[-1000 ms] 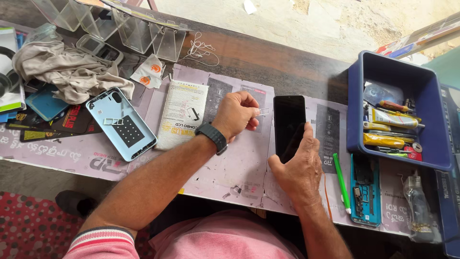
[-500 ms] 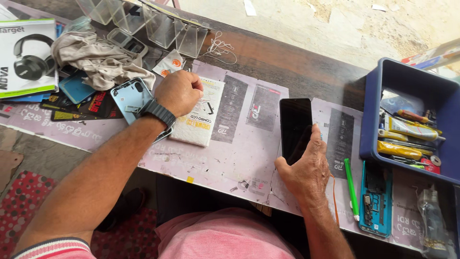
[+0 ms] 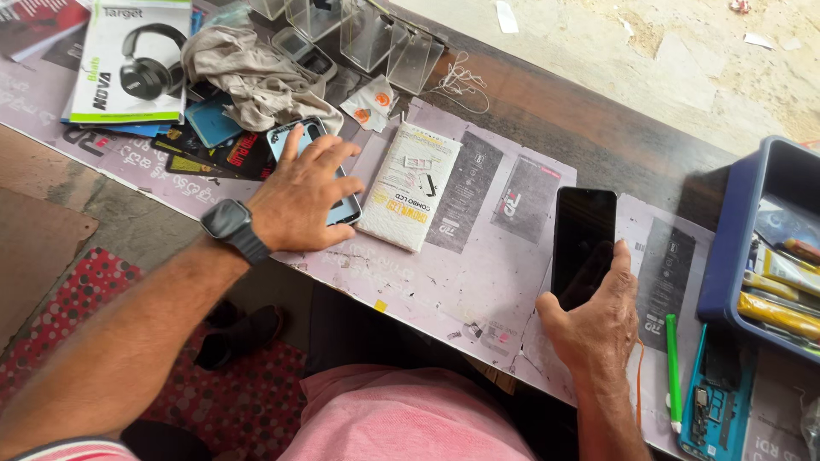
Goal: The person receives a smartphone and tests its screen responsiveness by swiping and tapping. They then connect a charging cable to the phone and proceed to pry open the device's casing using a thin metal tool, working along the edges to separate the back cover.
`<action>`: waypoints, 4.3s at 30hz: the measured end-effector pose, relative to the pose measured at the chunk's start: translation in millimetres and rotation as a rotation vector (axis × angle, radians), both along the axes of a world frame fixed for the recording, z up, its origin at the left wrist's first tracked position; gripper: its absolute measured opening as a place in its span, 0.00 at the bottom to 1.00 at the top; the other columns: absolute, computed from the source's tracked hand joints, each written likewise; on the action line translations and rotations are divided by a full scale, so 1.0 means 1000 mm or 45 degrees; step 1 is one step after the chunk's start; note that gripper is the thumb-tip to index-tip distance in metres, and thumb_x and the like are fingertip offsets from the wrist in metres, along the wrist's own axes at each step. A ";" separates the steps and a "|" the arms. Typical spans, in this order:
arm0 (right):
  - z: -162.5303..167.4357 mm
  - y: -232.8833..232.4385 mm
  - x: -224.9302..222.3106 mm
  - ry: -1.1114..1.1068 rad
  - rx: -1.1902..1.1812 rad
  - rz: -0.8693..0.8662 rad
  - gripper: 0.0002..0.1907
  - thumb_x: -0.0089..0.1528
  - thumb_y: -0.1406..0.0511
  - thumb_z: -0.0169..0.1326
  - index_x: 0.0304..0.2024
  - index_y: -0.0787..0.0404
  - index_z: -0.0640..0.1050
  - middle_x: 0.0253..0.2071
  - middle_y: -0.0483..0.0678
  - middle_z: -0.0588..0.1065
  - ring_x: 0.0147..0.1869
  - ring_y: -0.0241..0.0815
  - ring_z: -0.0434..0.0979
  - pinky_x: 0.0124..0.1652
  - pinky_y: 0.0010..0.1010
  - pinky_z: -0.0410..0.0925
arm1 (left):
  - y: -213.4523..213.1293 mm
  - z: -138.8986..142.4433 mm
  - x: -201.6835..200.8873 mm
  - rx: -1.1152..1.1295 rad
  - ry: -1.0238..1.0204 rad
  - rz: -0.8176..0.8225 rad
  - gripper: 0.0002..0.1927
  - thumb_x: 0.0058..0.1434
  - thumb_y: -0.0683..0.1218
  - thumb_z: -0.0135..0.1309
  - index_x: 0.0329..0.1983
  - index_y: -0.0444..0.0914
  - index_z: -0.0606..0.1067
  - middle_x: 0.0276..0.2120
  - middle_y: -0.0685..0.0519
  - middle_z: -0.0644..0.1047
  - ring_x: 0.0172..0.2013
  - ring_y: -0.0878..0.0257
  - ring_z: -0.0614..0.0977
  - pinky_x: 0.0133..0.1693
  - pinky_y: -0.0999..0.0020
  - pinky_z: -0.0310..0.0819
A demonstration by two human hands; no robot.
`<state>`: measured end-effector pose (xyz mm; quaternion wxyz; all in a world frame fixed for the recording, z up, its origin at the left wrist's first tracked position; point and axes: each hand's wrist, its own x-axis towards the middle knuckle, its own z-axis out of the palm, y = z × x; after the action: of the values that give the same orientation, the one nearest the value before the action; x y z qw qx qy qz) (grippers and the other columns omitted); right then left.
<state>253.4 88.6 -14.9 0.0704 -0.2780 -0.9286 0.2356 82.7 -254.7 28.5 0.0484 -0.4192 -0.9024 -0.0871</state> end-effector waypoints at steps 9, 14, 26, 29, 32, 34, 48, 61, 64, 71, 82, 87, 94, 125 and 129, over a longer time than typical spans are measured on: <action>0.005 -0.005 0.009 0.180 -0.020 0.066 0.58 0.45 0.63 0.65 0.74 0.65 0.52 0.68 0.66 0.63 0.71 0.65 0.64 0.66 0.48 0.61 | -0.035 -0.022 -0.016 -0.159 -0.088 -0.067 0.29 0.40 0.54 0.64 0.49 0.47 0.80 0.64 0.46 0.65 0.69 0.46 0.58 0.66 0.26 0.42; 0.015 -0.006 0.016 0.130 -0.137 0.085 0.58 0.45 0.62 0.65 0.74 0.63 0.52 0.68 0.67 0.62 0.71 0.66 0.63 0.65 0.48 0.59 | -0.041 -0.007 -0.014 -0.391 0.048 -0.030 0.30 0.38 0.56 0.63 0.49 0.50 0.80 0.67 0.48 0.62 0.72 0.49 0.55 0.68 0.28 0.40; 0.014 0.014 0.033 0.290 -1.348 0.230 0.56 0.45 0.63 0.57 0.75 0.65 0.54 0.51 0.54 0.70 0.55 0.44 0.69 0.57 0.30 0.63 | 0.115 -0.013 0.043 0.745 -0.859 0.013 0.29 0.56 0.42 0.58 0.62 0.35 0.67 0.47 0.48 0.80 0.38 0.60 0.86 0.38 0.67 0.82; 0.011 0.015 0.033 0.331 -1.474 0.264 0.57 0.43 0.63 0.57 0.75 0.67 0.54 0.49 0.53 0.69 0.54 0.44 0.68 0.55 0.31 0.63 | 0.159 -0.021 0.038 0.865 -1.245 0.059 0.33 0.56 0.40 0.58 0.66 0.38 0.63 0.52 0.50 0.77 0.41 0.63 0.85 0.41 0.68 0.83; 0.010 0.020 0.036 0.302 -1.448 0.288 0.58 0.42 0.61 0.56 0.76 0.66 0.54 0.48 0.51 0.67 0.53 0.42 0.68 0.54 0.30 0.62 | 0.190 -0.030 0.026 1.078 -1.363 -0.214 0.29 0.58 0.38 0.59 0.63 0.40 0.67 0.58 0.52 0.72 0.47 0.64 0.83 0.47 0.68 0.84; 0.010 0.025 0.033 0.314 -1.473 0.352 0.58 0.43 0.59 0.57 0.76 0.66 0.54 0.48 0.50 0.65 0.56 0.41 0.68 0.57 0.28 0.61 | 0.207 -0.034 0.016 1.280 -1.346 -0.478 0.22 0.61 0.36 0.60 0.58 0.38 0.73 0.61 0.51 0.74 0.50 0.64 0.83 0.54 0.67 0.83; 0.018 0.042 -0.007 0.207 -1.427 0.456 0.59 0.47 0.48 0.63 0.77 0.56 0.57 0.44 0.47 0.66 0.38 0.34 0.64 0.35 0.25 0.61 | 0.213 -0.004 -0.025 1.192 -0.388 -0.742 0.23 0.51 0.39 0.71 0.45 0.41 0.72 0.45 0.54 0.81 0.50 0.54 0.81 0.51 0.58 0.75; 0.006 0.049 -0.030 0.109 -1.299 0.450 0.55 0.49 0.50 0.62 0.75 0.59 0.61 0.45 0.47 0.67 0.45 0.38 0.68 0.45 0.30 0.64 | 0.212 -0.019 -0.052 1.123 -0.352 -0.850 0.20 0.55 0.41 0.70 0.41 0.42 0.69 0.44 0.55 0.81 0.49 0.56 0.82 0.48 0.57 0.75; 0.004 0.052 -0.030 0.139 -1.321 0.476 0.54 0.50 0.50 0.62 0.75 0.60 0.60 0.50 0.48 0.69 0.53 0.39 0.70 0.55 0.31 0.65 | 0.216 -0.022 -0.053 1.126 -0.364 -0.858 0.20 0.56 0.41 0.70 0.42 0.42 0.69 0.44 0.55 0.80 0.49 0.56 0.82 0.49 0.58 0.75; 0.003 0.058 -0.030 0.126 -1.354 0.451 0.54 0.49 0.50 0.62 0.74 0.61 0.62 0.49 0.47 0.70 0.52 0.39 0.69 0.55 0.32 0.65 | 0.218 -0.026 -0.057 1.087 -0.363 -0.877 0.20 0.54 0.38 0.69 0.41 0.41 0.69 0.43 0.53 0.80 0.48 0.54 0.82 0.48 0.57 0.74; 0.002 0.055 -0.023 0.172 -1.488 0.410 0.54 0.48 0.47 0.63 0.73 0.61 0.64 0.48 0.46 0.70 0.53 0.39 0.70 0.56 0.30 0.63 | 0.221 -0.030 -0.053 1.052 -0.352 -0.906 0.23 0.53 0.41 0.72 0.41 0.41 0.67 0.41 0.53 0.79 0.44 0.55 0.82 0.43 0.60 0.77; 0.000 0.055 -0.020 0.181 -1.490 0.419 0.54 0.48 0.47 0.63 0.73 0.60 0.64 0.43 0.46 0.68 0.48 0.38 0.69 0.49 0.29 0.63 | 0.221 -0.030 -0.048 1.050 -0.360 -0.887 0.23 0.53 0.40 0.71 0.40 0.40 0.66 0.40 0.53 0.78 0.43 0.56 0.82 0.41 0.61 0.78; -0.003 0.055 -0.020 0.178 -1.474 0.403 0.55 0.46 0.47 0.62 0.72 0.61 0.64 0.42 0.45 0.67 0.46 0.37 0.69 0.46 0.29 0.63 | 0.222 -0.035 -0.046 1.038 -0.402 -0.864 0.24 0.50 0.38 0.72 0.39 0.41 0.66 0.38 0.54 0.78 0.41 0.58 0.81 0.38 0.63 0.77; 0.004 0.052 -0.021 0.280 -2.303 0.770 0.52 0.58 0.45 0.62 0.72 0.72 0.61 0.59 0.63 0.70 0.48 0.46 0.77 0.47 0.34 0.71 | 0.214 -0.057 -0.018 1.479 -1.388 -0.653 0.20 0.63 0.43 0.66 0.54 0.37 0.71 0.50 0.49 0.79 0.52 0.63 0.81 0.57 0.66 0.79; 0.011 0.048 -0.023 0.151 -2.636 0.707 0.52 0.59 0.45 0.59 0.72 0.70 0.56 0.58 0.70 0.70 0.45 0.54 0.81 0.42 0.39 0.73 | 0.205 -0.054 -0.023 1.390 -1.597 -0.592 0.18 0.64 0.40 0.60 0.56 0.36 0.73 0.47 0.50 0.80 0.49 0.66 0.82 0.52 0.69 0.81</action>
<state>230.2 136.5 -4.3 -0.2106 0.0302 -0.3032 0.9289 60.1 -49.8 -25.4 -0.2833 -0.3856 -0.4857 -0.7315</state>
